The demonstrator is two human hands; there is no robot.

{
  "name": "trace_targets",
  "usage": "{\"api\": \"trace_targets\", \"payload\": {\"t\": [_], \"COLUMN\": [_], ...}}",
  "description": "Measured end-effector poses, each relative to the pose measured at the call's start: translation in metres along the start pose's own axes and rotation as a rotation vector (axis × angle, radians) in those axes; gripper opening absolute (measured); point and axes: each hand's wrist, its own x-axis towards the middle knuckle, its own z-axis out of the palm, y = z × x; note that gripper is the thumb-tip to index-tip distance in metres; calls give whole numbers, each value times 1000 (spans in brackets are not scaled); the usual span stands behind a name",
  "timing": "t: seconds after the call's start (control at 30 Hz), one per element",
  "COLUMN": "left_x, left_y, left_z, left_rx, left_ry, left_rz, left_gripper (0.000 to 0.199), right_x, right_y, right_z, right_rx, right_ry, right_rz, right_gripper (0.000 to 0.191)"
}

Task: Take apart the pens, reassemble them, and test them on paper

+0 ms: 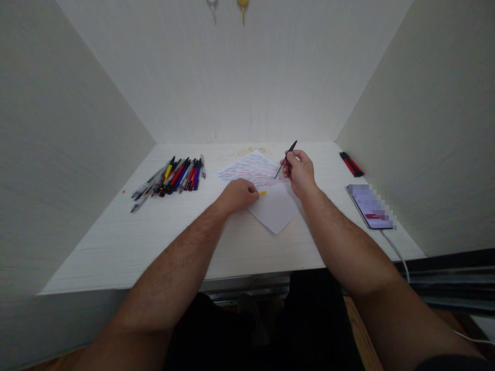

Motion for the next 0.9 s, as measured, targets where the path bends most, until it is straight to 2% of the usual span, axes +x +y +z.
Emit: {"api": "trace_targets", "payload": {"t": [0.2, 0.33, 0.47, 0.77, 0.9], "left_x": [-3, -3, -4, -6, -7], "left_y": [0, -2, -2, -1, 4], "left_z": [-7, -7, -2, 7, 5], "left_rx": [182, 190, 168, 113, 60], "left_ry": [127, 141, 142, 219, 302], "left_rz": [20, 11, 11, -94, -58], "left_gripper": [19, 18, 13, 14, 17], "right_x": [0, 2, 7, 4, -3], "right_y": [3, 12, 22, 23, 17], "right_z": [2, 0, -5, -3, 2], "right_rx": [-64, -317, -542, -628, -500], "right_ry": [4, 8, -14, -137, -197], "right_rz": [-8, 57, -2, 36, 98], "right_gripper": [12, 10, 9, 13, 15]}}
